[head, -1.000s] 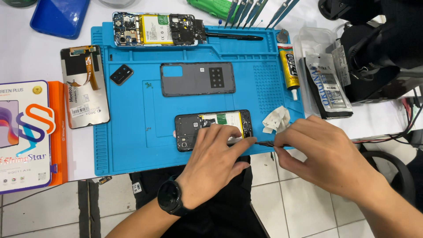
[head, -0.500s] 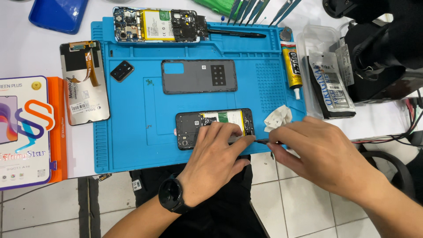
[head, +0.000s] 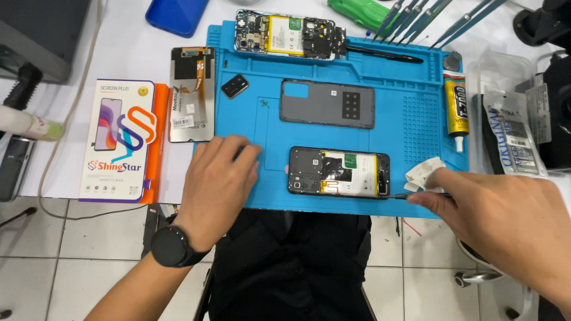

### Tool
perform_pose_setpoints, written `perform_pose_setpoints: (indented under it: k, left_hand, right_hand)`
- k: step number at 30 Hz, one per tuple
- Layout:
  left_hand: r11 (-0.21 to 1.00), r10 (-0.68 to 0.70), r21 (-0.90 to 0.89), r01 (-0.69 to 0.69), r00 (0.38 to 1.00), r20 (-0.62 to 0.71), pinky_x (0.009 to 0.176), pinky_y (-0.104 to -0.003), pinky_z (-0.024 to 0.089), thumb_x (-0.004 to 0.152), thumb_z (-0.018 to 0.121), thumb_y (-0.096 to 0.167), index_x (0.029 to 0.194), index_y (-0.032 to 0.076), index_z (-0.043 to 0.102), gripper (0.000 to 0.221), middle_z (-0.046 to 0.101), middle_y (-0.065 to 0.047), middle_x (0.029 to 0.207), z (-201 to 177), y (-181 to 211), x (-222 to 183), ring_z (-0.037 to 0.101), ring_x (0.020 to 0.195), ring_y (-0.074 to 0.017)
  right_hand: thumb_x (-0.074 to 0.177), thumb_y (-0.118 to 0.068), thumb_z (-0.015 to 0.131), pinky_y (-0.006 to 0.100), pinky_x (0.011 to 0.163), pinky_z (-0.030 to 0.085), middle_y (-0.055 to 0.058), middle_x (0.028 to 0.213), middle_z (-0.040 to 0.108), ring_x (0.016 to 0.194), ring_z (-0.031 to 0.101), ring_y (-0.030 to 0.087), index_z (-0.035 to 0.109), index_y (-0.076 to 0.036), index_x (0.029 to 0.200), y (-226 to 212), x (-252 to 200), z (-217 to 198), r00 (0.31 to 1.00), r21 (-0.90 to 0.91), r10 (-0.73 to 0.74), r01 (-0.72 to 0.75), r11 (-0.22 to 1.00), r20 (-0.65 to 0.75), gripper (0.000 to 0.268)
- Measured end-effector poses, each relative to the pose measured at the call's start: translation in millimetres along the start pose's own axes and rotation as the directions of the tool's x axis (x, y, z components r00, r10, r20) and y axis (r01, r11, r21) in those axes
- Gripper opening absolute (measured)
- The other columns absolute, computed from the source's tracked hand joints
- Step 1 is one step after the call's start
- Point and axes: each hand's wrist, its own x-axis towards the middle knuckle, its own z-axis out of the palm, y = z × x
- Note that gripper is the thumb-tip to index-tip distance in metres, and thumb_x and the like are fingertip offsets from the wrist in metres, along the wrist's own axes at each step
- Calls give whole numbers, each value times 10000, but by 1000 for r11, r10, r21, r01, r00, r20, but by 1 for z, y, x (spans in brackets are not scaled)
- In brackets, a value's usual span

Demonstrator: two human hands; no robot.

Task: The person uses a metal pick to pry and lift a smartphone battery, then uses a green electric screwdriver to remove screws from the phone's frame. The person handles the phone and tools on a blue work mat with other disassembled phone parts nearby.

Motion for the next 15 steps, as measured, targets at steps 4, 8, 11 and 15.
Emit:
perform_pose_setpoints:
  k: [4, 8, 11, 15]
  left_hand:
    - [946, 121, 310, -94, 990, -68, 694, -394, 416, 889, 627, -19, 900, 111, 597, 133, 575, -71, 925, 7, 5, 7, 502, 774, -277]
    - [847, 224, 500, -180, 974, -29, 688, -349, 389, 920, 539, -41, 814, 138, 510, 210, 478, -54, 802, 5, 7, 12, 446, 723, -236]
    - [914, 229, 368, -170, 966, -123, 683, -393, 374, 926, 589, 94, 789, 117, 483, 175, 467, -70, 780, 10, -2, 18, 454, 727, -267]
    - [931, 199, 327, -162, 976, -84, 703, -407, 376, 1004, 618, 162, 832, 114, 507, 210, 490, -71, 815, 16, -3, 19, 465, 768, -274]
  right_hand:
    - [950, -676, 493, 364, 592, 503, -219, 731, 674, 647, 678, 197, 501, -432, 1001, 0, 1, 2, 995, 233, -76, 60, 971, 59, 249]
    - [901, -450, 659, 360, 633, 556, -213, 912, 796, 631, 700, 193, 605, -437, 1146, 3, 3, -8, 977, 538, -185, 100, 837, 107, 251]
    - [1020, -732, 431, 414, 461, 348, -91, 569, 564, 528, 544, 283, 450, -240, 738, -2, -3, 16, 983, 161, -58, 87, 983, -175, 568]
    - [919, -416, 678, 370, 630, 555, -189, 868, 802, 743, 754, 165, 639, -367, 1035, 2, 3, 0, 975, 568, -219, 157, 808, 42, 132]
